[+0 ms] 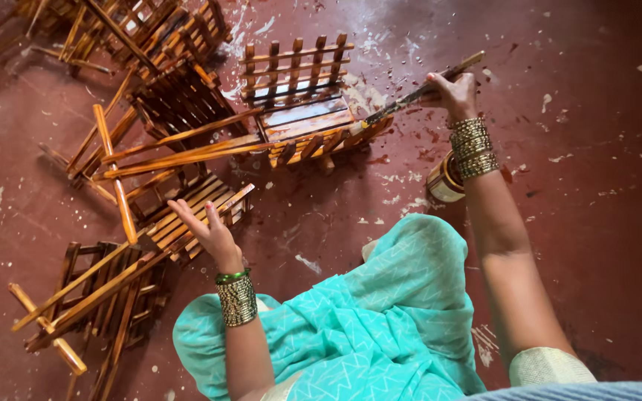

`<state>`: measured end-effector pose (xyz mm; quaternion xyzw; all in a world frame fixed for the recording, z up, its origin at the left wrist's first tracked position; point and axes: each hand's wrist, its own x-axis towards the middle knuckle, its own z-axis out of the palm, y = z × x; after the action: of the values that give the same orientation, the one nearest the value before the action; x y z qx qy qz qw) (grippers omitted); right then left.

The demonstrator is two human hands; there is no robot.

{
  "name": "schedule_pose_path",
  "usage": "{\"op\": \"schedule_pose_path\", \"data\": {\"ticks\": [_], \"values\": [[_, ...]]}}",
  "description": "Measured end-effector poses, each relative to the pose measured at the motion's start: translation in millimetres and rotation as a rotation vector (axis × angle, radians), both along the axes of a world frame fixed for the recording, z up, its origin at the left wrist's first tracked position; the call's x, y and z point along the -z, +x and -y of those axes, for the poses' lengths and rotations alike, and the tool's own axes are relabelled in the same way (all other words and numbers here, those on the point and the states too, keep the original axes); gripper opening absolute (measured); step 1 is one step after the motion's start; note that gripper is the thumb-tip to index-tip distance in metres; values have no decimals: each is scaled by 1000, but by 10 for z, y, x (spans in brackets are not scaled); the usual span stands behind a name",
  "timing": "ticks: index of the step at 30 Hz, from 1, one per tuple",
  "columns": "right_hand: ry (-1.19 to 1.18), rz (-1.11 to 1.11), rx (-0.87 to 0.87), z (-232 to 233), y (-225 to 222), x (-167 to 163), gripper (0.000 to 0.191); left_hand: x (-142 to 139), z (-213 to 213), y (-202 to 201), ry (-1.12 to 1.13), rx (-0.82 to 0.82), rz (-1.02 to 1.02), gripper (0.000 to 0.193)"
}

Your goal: The person sits on the floor and applies dark stain to small wooden chairs using a brush. They dip the brush into a can of stain and coat the chair surfaces, then set the chair aside and open a second can of stain.

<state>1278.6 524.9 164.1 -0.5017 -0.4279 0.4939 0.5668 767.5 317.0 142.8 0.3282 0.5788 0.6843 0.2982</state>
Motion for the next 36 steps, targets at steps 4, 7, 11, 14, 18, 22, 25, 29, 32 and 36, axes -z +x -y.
{"op": "schedule_pose_path", "data": {"ticks": [4, 7, 11, 14, 18, 22, 25, 29, 32, 36], "values": [[167, 365, 298, 268, -207, -167, 16, -5, 138, -119, 28, -4, -66, 75], [456, 460, 246, 594, -439, -231, 14, 7, 326, -183, 12, -21, -128, 76], [368, 452, 65, 1133, -583, -512, 12, -87, 738, -213, 42, 6, -217, 76], [461, 717, 203, 1715, -421, -908, 11, -184, 1058, -371, 29, -15, -265, 78], [458, 813, 321, 2760, 53, -1346, 10, -187, 1404, -540, 56, -43, -330, 79], [479, 995, 427, 3607, 427, -1341, 15, -107, 1537, -557, 32, -42, -363, 77], [224, 876, 454, 3146, 666, -1189, 14, -120, 839, -322, 23, -15, -448, 76], [301, 815, 399, 2944, 852, -818, 13, -197, 439, 23, -58, 32, -502, 76], [365, 948, 308, 2659, 1026, -480, 16, -179, 166, 276, -116, 23, -545, 75], [427, 1121, 216, 2311, 1108, -62, 20, -171, -37, 455, -97, 36, -556, 74]]}}
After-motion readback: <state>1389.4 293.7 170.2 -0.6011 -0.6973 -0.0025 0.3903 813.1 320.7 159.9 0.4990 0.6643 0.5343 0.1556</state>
